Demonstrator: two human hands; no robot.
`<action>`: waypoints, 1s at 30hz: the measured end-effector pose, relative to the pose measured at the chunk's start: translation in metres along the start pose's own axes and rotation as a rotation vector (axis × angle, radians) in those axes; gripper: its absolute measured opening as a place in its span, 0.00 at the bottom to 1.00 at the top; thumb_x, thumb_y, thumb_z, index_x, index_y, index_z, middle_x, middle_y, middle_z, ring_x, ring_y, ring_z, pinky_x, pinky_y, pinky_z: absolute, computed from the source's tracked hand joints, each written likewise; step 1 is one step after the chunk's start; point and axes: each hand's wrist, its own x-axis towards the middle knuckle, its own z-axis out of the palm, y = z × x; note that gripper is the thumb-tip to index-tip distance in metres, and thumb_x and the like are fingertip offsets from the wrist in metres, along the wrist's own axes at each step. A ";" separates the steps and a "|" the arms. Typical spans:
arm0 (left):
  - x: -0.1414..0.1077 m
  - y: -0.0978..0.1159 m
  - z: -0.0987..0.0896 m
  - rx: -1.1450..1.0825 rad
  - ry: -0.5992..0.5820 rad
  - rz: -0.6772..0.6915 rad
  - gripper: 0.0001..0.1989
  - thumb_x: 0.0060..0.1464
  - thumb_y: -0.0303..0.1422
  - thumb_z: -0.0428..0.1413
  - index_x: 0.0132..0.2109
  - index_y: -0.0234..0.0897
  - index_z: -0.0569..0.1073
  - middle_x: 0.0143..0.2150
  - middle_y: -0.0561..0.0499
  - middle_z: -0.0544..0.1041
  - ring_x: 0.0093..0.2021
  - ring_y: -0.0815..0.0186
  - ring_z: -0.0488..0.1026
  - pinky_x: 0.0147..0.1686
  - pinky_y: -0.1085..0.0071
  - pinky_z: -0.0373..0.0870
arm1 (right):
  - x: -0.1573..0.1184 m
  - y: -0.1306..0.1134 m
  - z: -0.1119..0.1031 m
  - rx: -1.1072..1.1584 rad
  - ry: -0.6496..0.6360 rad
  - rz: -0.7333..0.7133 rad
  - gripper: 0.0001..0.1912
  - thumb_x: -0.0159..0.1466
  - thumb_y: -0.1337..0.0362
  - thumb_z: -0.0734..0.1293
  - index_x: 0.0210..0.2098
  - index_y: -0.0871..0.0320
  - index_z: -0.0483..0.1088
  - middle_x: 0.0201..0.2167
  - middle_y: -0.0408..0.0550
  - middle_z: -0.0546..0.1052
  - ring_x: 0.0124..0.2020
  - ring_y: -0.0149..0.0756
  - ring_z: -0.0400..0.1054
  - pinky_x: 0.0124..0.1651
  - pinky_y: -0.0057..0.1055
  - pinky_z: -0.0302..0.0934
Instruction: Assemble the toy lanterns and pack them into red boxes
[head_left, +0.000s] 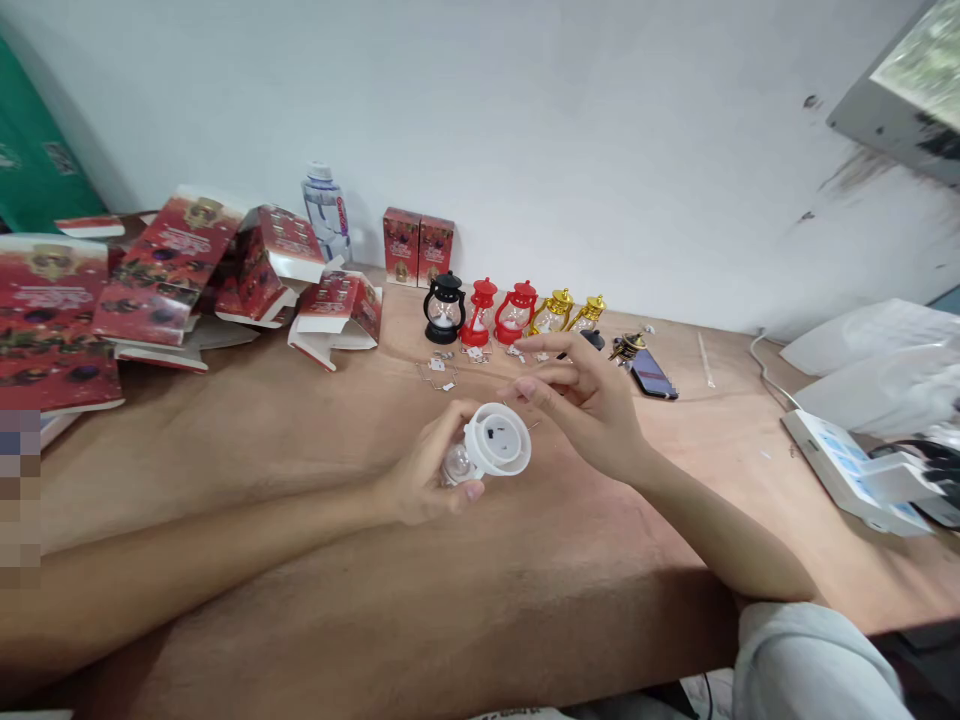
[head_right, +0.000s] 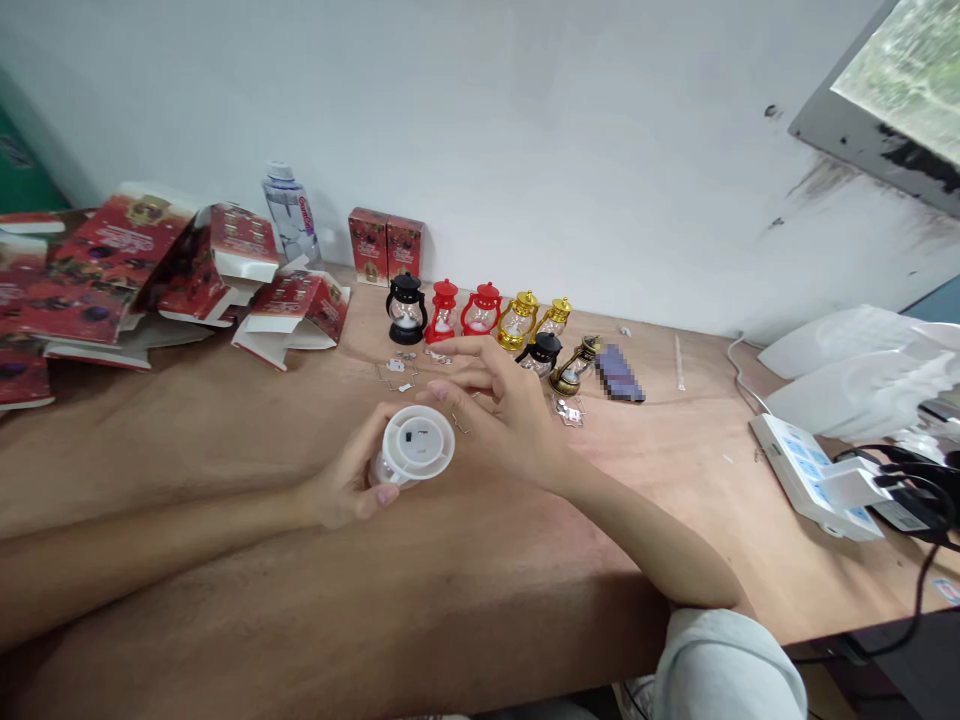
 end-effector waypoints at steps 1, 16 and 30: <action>0.000 0.000 0.000 0.002 0.001 -0.003 0.25 0.57 0.52 0.51 0.51 0.37 0.60 0.42 0.47 0.69 0.39 0.60 0.66 0.39 0.65 0.64 | 0.001 0.001 0.001 0.042 -0.001 0.045 0.17 0.65 0.57 0.67 0.52 0.53 0.64 0.34 0.44 0.81 0.40 0.36 0.78 0.43 0.33 0.71; 0.000 -0.004 0.002 -0.008 0.011 0.044 0.25 0.58 0.51 0.52 0.52 0.38 0.60 0.42 0.47 0.70 0.39 0.61 0.68 0.37 0.66 0.65 | 0.003 -0.008 0.003 0.248 -0.097 0.110 0.09 0.59 0.58 0.73 0.30 0.58 0.74 0.28 0.43 0.77 0.29 0.29 0.70 0.34 0.29 0.67; 0.000 -0.004 0.003 0.001 -0.007 0.053 0.27 0.58 0.52 0.52 0.54 0.37 0.60 0.43 0.47 0.69 0.40 0.63 0.67 0.38 0.69 0.65 | 0.000 -0.016 -0.013 -0.110 -0.293 0.135 0.07 0.65 0.63 0.66 0.33 0.60 0.73 0.29 0.44 0.77 0.34 0.31 0.70 0.38 0.29 0.63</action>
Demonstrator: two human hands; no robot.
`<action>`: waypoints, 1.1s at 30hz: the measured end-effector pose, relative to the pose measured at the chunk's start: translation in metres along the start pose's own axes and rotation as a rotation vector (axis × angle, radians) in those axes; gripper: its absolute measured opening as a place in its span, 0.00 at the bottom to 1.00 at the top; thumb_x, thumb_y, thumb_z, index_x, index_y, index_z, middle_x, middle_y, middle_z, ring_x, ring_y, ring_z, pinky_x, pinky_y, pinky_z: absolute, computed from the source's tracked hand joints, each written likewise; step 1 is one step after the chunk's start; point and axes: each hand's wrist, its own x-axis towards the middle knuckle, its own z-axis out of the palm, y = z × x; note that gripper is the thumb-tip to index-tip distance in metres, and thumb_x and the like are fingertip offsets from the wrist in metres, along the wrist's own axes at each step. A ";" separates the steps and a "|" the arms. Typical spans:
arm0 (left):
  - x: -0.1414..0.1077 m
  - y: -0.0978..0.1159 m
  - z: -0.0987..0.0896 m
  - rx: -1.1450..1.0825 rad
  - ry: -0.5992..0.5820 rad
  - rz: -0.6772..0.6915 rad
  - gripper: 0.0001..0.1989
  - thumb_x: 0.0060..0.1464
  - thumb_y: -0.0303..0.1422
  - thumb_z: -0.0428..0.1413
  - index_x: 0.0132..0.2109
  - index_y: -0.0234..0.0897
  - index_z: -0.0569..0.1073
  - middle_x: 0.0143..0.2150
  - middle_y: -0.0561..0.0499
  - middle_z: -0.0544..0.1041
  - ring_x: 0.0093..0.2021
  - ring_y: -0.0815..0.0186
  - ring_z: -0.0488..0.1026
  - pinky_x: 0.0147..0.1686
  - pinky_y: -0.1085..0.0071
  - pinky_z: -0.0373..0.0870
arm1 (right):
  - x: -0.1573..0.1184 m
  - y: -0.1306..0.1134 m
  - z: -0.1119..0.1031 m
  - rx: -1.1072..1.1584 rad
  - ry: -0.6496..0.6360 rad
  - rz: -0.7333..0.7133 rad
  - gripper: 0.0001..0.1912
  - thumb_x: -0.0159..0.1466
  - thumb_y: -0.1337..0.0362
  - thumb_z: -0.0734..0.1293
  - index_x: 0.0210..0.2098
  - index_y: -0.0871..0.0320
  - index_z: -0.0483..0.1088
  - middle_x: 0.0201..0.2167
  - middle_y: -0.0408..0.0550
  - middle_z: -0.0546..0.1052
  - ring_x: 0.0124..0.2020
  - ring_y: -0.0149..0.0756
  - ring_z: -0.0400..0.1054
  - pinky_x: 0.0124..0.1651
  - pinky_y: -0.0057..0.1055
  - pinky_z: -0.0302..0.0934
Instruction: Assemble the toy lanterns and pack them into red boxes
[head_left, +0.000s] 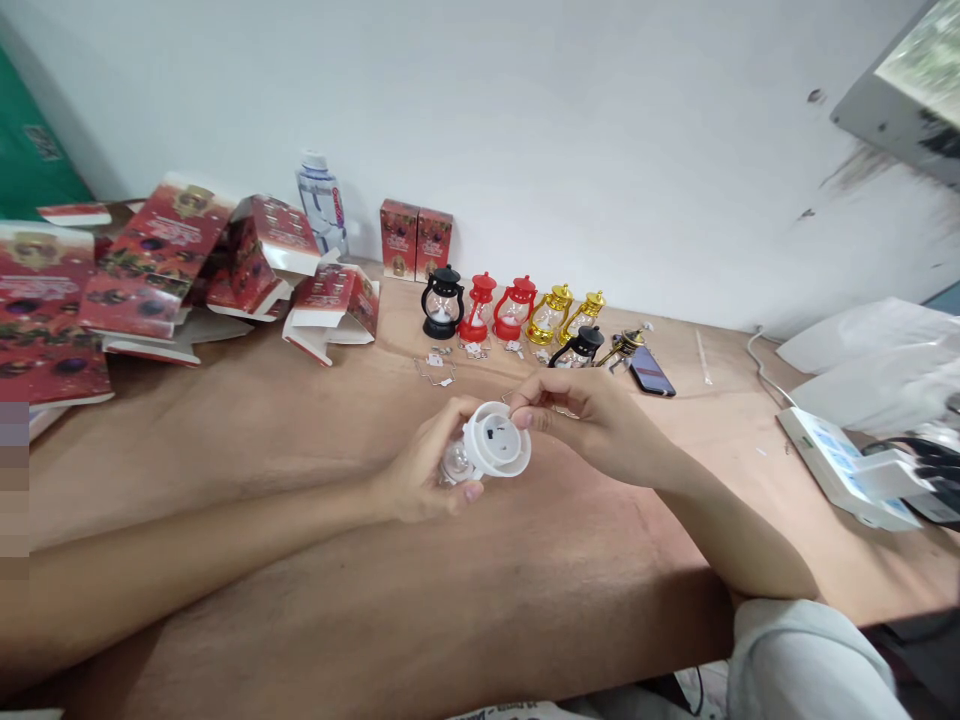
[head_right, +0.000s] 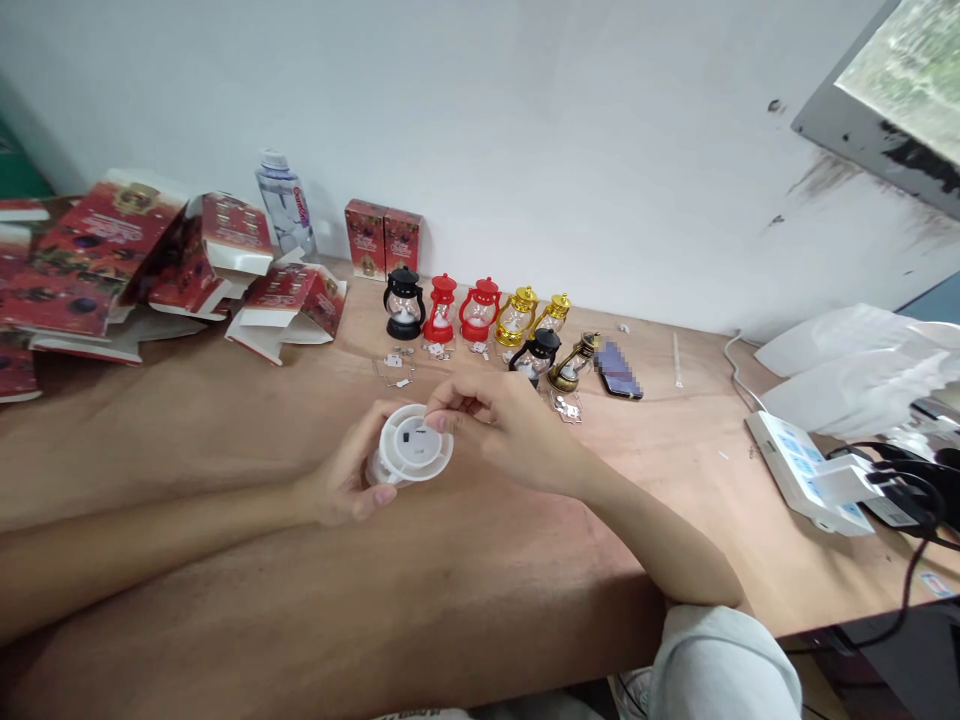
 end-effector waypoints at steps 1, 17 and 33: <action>0.000 0.000 0.000 -0.004 -0.004 -0.004 0.27 0.58 0.52 0.52 0.54 0.37 0.60 0.43 0.47 0.68 0.40 0.63 0.67 0.38 0.69 0.65 | 0.000 -0.001 0.000 -0.023 -0.007 0.000 0.07 0.65 0.63 0.65 0.33 0.60 0.72 0.30 0.44 0.77 0.34 0.31 0.70 0.39 0.29 0.63; 0.001 0.004 -0.002 -0.013 -0.003 -0.012 0.24 0.60 0.48 0.51 0.54 0.36 0.59 0.43 0.48 0.67 0.39 0.64 0.66 0.37 0.70 0.64 | -0.002 -0.002 0.010 -0.398 0.134 -0.239 0.05 0.66 0.69 0.64 0.33 0.61 0.69 0.29 0.42 0.76 0.29 0.26 0.67 0.32 0.22 0.59; 0.002 0.002 -0.002 -0.154 0.129 -0.132 0.22 0.59 0.46 0.54 0.54 0.38 0.62 0.50 0.44 0.70 0.48 0.59 0.70 0.47 0.65 0.68 | -0.004 -0.002 0.009 -0.655 -0.038 -0.477 0.18 0.69 0.60 0.62 0.53 0.65 0.66 0.58 0.65 0.67 0.56 0.45 0.66 0.56 0.45 0.65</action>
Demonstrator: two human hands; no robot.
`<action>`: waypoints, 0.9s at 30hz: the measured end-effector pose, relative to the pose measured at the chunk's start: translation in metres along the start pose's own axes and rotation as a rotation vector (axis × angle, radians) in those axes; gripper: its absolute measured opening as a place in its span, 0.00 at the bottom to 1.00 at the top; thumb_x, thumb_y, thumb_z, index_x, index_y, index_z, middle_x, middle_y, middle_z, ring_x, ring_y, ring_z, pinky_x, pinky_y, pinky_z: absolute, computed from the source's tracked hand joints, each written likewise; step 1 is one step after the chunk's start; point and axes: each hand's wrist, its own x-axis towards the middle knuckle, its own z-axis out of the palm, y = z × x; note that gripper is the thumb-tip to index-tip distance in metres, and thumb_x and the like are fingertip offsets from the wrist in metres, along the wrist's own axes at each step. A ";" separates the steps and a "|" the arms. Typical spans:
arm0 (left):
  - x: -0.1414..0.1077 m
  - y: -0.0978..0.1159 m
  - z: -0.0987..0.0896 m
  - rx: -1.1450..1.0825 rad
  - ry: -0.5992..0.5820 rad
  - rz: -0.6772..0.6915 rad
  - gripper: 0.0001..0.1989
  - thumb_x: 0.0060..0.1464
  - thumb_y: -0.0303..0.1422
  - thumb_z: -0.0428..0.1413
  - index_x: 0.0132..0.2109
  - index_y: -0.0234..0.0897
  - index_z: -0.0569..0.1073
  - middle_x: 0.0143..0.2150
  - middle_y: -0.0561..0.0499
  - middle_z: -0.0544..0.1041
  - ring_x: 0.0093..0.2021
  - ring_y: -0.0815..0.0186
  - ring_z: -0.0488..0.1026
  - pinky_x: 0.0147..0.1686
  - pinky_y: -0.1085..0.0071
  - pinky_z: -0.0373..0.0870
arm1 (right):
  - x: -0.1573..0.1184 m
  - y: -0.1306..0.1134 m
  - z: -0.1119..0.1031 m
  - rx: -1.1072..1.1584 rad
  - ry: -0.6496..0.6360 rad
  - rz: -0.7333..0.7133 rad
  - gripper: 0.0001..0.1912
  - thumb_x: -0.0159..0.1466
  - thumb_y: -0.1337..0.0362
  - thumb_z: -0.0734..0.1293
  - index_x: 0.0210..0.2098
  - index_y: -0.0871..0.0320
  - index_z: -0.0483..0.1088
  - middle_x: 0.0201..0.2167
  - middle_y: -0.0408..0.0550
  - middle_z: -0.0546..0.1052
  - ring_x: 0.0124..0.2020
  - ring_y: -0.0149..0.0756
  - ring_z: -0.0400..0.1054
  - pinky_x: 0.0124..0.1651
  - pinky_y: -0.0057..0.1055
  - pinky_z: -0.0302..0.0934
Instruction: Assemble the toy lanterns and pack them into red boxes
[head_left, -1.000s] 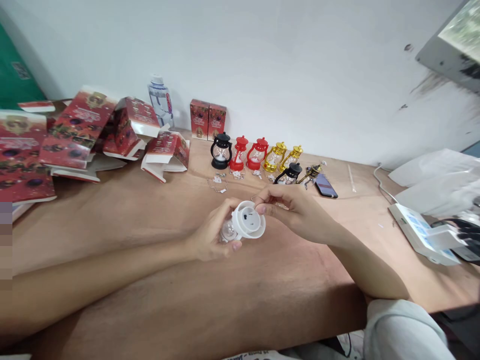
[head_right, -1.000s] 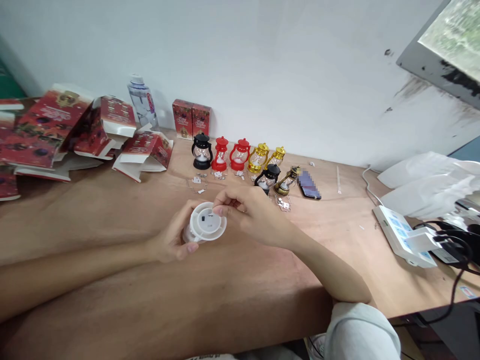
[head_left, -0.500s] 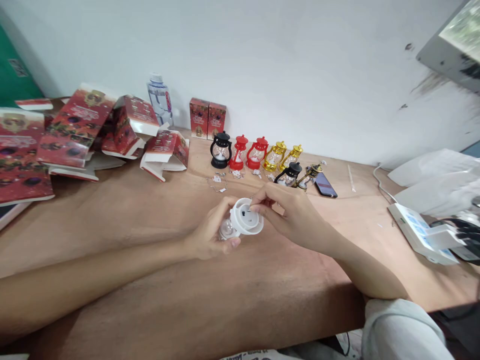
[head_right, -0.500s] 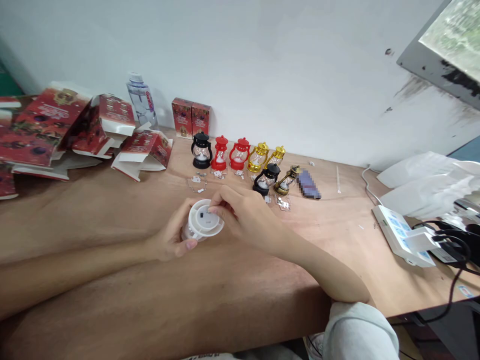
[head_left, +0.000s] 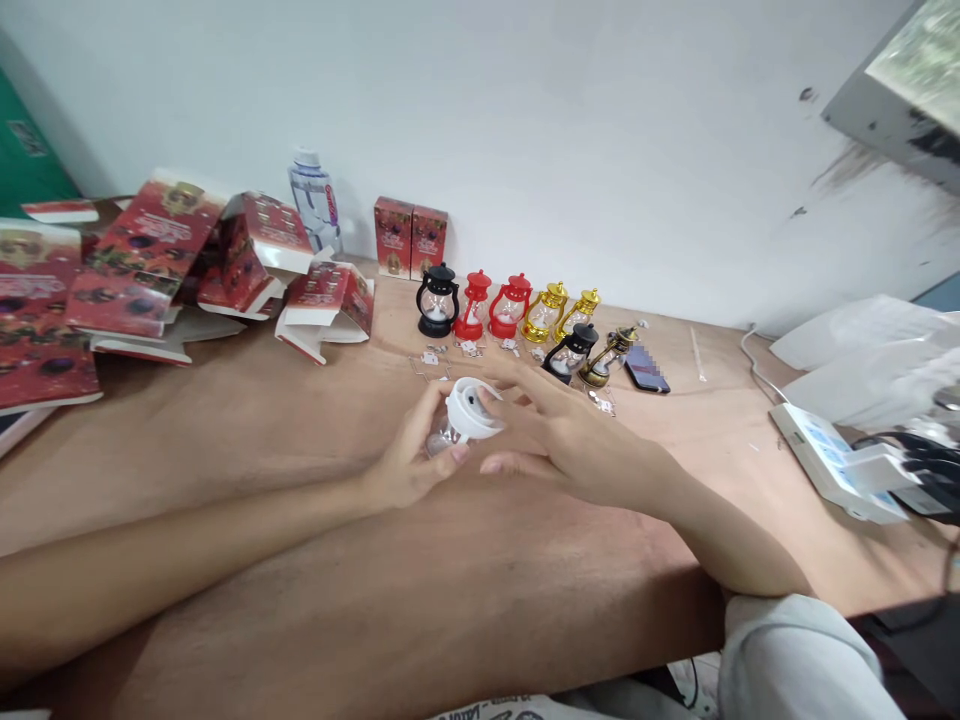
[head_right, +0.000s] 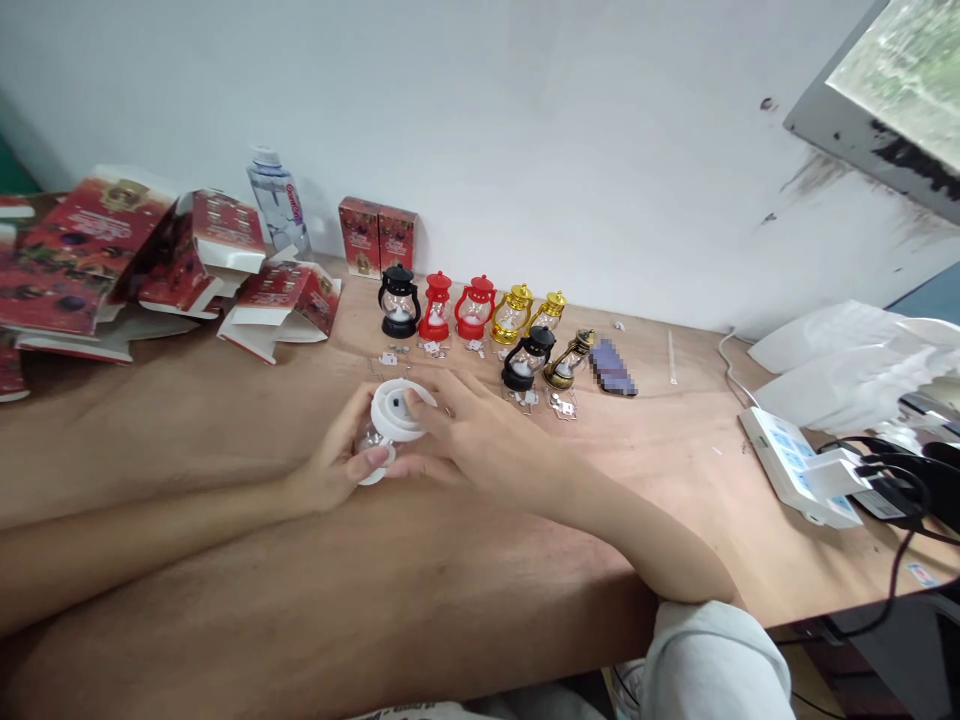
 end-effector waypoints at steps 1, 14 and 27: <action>0.000 0.000 0.000 -0.002 -0.012 0.005 0.22 0.59 0.46 0.55 0.54 0.39 0.62 0.51 0.44 0.70 0.49 0.58 0.70 0.48 0.65 0.68 | 0.001 0.000 0.002 0.054 0.020 0.029 0.17 0.68 0.59 0.64 0.52 0.63 0.67 0.58 0.63 0.69 0.56 0.45 0.67 0.56 0.44 0.65; -0.006 -0.004 -0.002 0.341 -0.002 0.223 0.45 0.53 0.46 0.59 0.70 0.45 0.46 0.65 0.38 0.55 0.65 0.46 0.56 0.61 0.46 0.60 | 0.019 0.041 0.033 1.216 0.335 0.896 0.14 0.66 0.59 0.57 0.46 0.60 0.65 0.39 0.51 0.77 0.37 0.34 0.73 0.36 0.29 0.71; 0.002 -0.007 -0.002 0.141 0.111 -0.213 0.18 0.59 0.43 0.54 0.50 0.35 0.65 0.50 0.43 0.73 0.51 0.58 0.71 0.53 0.59 0.69 | 0.008 0.038 0.030 -0.219 -0.302 0.584 0.17 0.72 0.62 0.52 0.46 0.64 0.68 0.39 0.57 0.79 0.38 0.42 0.74 0.40 0.34 0.62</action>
